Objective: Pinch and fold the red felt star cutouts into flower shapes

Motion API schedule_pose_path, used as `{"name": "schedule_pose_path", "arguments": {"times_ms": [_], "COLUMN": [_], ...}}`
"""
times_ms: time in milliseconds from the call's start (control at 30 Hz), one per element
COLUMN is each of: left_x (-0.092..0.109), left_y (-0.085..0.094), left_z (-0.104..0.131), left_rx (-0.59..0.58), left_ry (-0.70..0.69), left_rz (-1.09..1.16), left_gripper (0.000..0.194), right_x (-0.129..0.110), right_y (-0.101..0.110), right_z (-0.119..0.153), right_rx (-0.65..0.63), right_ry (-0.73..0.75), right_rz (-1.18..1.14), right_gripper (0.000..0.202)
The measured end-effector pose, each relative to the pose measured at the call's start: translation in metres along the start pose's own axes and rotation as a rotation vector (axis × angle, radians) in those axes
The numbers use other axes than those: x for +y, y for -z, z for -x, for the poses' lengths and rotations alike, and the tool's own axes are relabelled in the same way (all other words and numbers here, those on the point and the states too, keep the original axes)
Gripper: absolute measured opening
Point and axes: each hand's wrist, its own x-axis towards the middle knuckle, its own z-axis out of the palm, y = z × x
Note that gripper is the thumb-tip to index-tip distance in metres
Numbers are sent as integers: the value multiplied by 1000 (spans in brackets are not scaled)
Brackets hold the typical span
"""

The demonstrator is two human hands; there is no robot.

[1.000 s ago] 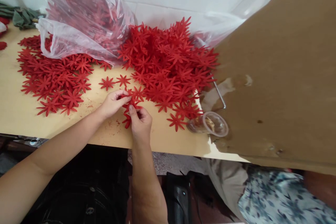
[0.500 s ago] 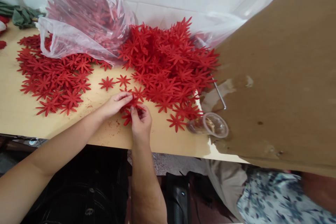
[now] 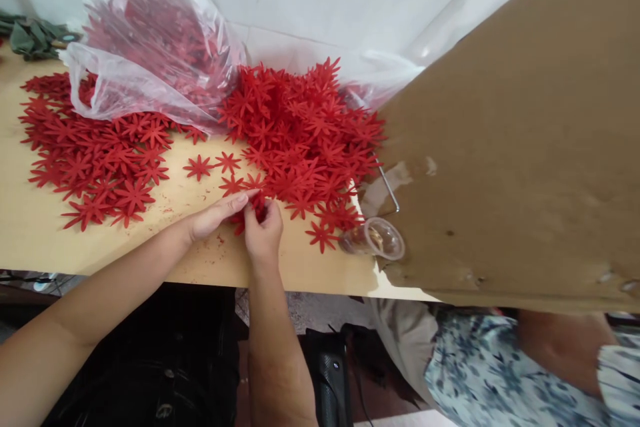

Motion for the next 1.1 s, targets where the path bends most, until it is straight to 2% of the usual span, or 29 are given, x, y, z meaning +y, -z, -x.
{"name": "schedule_pose_path", "arguments": {"times_ms": [100,200,333,433,600,733,833,1100], "left_x": [0,0,-2,-5,-9,-15,-20,-21], "left_y": [-1,-3,-4,-4,-5,-7,-7,-3], "left_z": [2,3,-1,-7,-14,-17,-18,-18], "left_rx": [-28,-31,34,102,90,110,120,119], "left_ry": [-1,31,79,83,62,67,77,21], "left_rz": [37,85,93,69,92,23,-82,-299], "left_gripper": [40,48,50,41,16,13,15,21], "right_x": [-3,-14,-32,-41,-44,-40,-43,-89], "right_y": [10,19,34,50,73,86,96,132], "right_z": [-9,-22,-57,-93,-131,-136,-136,-120], "right_rx": [-45,-48,121,275,319,213,106,125], "right_ry": [12,-52,-139,-113,-82,-51,-29,81], "right_rz": [9,-23,3,118,259,306,404,587], "right_gripper": [23,21,24,27,26,35,29,11]}}
